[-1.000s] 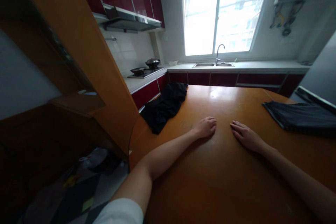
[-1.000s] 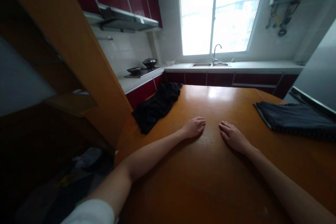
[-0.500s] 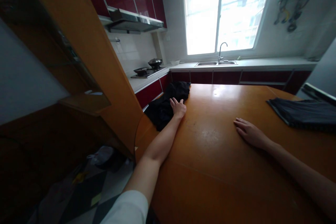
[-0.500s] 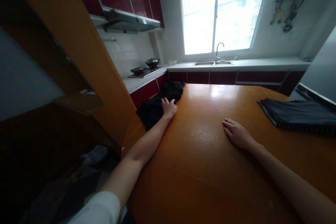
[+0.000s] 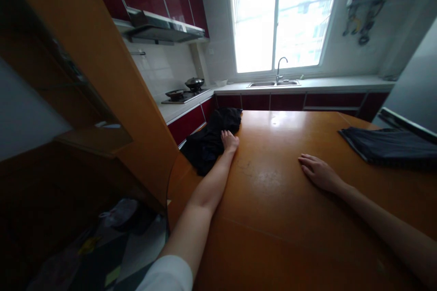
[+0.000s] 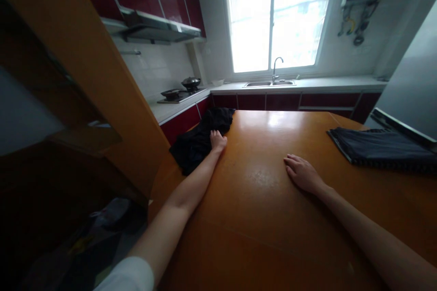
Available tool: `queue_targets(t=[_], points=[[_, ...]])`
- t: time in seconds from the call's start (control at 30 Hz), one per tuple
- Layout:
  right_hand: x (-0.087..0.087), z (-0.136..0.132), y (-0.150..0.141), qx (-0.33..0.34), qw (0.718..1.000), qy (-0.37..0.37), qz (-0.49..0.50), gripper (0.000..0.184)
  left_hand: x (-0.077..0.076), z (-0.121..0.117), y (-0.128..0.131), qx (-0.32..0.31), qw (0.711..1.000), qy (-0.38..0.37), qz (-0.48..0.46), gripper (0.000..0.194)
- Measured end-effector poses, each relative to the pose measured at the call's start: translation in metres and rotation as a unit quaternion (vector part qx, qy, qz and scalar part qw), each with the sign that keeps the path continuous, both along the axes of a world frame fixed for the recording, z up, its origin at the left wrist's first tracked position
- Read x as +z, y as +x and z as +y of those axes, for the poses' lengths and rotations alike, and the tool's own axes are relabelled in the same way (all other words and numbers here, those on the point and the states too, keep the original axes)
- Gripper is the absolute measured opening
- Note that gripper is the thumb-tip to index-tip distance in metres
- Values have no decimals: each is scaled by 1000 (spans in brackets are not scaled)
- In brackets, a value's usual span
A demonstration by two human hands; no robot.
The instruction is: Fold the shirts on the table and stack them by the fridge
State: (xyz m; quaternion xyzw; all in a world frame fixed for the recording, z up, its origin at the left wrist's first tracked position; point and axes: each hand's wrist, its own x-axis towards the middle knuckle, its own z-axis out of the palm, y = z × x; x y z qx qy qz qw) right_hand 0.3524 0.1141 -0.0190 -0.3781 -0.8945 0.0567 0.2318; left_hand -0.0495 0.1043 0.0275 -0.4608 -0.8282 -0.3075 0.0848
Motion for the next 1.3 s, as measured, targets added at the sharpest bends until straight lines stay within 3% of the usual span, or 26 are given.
queue_targets(t=[0.17, 0.3, 0.67, 0.77, 0.9, 1.0, 1.13, 1.3], points=[[0, 0, 2, 1, 1000, -1, -11, 48, 4, -2, 5, -48, 999, 22, 8, 63], [0, 1, 2, 6, 1000, -7, -9, 47, 6, -6, 22, -126, 991, 33, 19, 59], [2, -1, -1, 12, 999, -17, 38, 44, 7, -29, 107, -325, 942, 50, 61, 57], [3, 1, -2, -18, 990, -51, 129, 43, 5, -46, 141, -416, 904, 63, 81, 53], [4, 8, 1, -83, 960, -84, 255, 44, 0, -67, 180, -564, 818, 40, 103, 36], [4, 10, 4, -104, 942, -84, 308, 43, -2, -75, 191, -644, 754, -11, 128, 29], [8, 5, 2, -75, 945, -73, 310, 41, -1, -76, 186, -663, 740, -7, 110, 30], [16, -7, -3, 62, 962, -29, 266, 38, 2, -71, 176, -637, 761, 64, 107, 27]])
